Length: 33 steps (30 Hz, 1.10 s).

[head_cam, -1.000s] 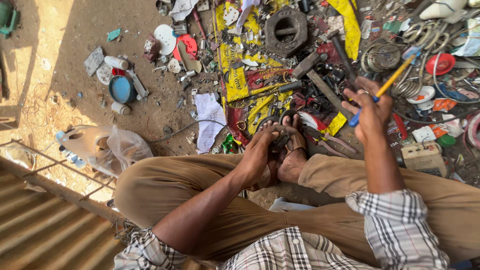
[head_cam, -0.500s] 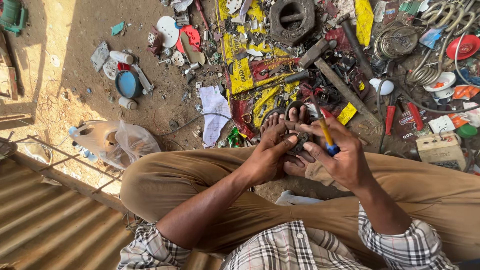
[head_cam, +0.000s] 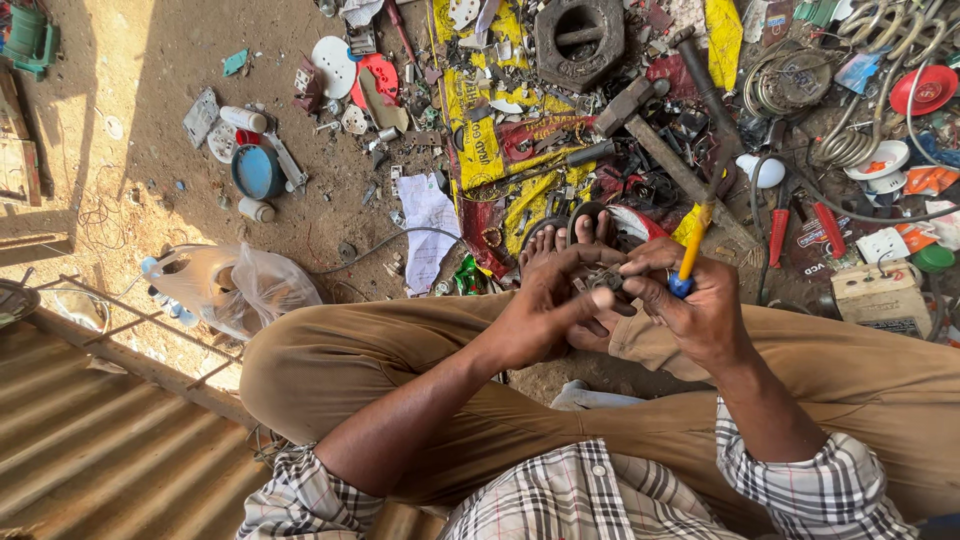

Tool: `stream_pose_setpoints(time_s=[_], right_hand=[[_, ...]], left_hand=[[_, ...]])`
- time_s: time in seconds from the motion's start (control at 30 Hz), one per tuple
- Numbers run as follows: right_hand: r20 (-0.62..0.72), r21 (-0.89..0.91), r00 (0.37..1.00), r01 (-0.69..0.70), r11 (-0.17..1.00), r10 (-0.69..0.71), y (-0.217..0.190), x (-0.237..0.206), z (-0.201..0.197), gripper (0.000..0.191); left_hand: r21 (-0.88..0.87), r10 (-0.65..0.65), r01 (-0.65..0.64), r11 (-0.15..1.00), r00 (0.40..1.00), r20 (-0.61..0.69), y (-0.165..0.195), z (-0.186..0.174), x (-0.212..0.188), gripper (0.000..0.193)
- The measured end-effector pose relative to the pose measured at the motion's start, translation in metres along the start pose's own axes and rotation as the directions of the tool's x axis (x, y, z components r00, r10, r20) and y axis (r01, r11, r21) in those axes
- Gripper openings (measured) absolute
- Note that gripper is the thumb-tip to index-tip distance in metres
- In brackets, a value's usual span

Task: The person sits on the floor and uses pliers, a yellow screwdriver, and a hammer to work on an electrical component, pulling at wires and striking the item.

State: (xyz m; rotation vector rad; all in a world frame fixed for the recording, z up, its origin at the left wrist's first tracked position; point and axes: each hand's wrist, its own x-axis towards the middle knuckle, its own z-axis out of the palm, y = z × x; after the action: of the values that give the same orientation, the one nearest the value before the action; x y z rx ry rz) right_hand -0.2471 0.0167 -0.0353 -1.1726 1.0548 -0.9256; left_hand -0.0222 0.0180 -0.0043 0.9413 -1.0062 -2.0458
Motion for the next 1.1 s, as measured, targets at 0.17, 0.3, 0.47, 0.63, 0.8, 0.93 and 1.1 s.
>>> stream_pose_setpoints(time_s=[0.17,0.3,0.47,0.63,0.8,0.93,1.1], right_hand=[[-0.057,0.27,0.995,-0.063,0.961,0.081,0.009,-0.006,0.002,0.013],[-0.055,0.259,0.997,-0.041,0.965,0.057,0.012,-0.008,0.002,0.013],[-0.032,0.226,0.998,-0.047,0.973,0.056,0.009,-0.007,-0.001,0.018],[-0.02,-0.05,0.987,0.157,0.986,-0.158,0.002,-0.008,-0.001,0.022],[-0.038,-0.171,0.983,0.173,0.97,-0.182,0.001,-0.009,0.002,0.019],[-0.076,-0.176,0.985,0.137,0.975,-0.153,0.001,-0.01,0.002,0.017],[-0.118,-0.302,0.979,0.122,0.946,-0.164,-0.001,-0.012,0.004,0.017]], left_hand=[[0.242,0.081,-0.055,0.969,0.992,-0.096,0.005,0.006,0.0,0.05],[0.49,0.16,-0.07,0.869,0.976,-0.145,0.006,0.006,-0.001,0.042],[0.636,0.274,-0.12,0.763,0.95,-0.149,0.007,0.009,-0.004,0.041],[0.529,0.207,-0.072,0.845,0.957,-0.201,0.006,0.008,-0.005,0.04],[0.507,0.195,-0.07,0.859,0.961,-0.198,0.003,0.002,-0.006,0.041],[0.405,0.079,0.013,0.914,0.974,-0.211,-0.001,0.002,-0.004,0.041],[0.314,0.018,0.043,0.948,0.982,-0.186,0.0,0.002,-0.001,0.039]])
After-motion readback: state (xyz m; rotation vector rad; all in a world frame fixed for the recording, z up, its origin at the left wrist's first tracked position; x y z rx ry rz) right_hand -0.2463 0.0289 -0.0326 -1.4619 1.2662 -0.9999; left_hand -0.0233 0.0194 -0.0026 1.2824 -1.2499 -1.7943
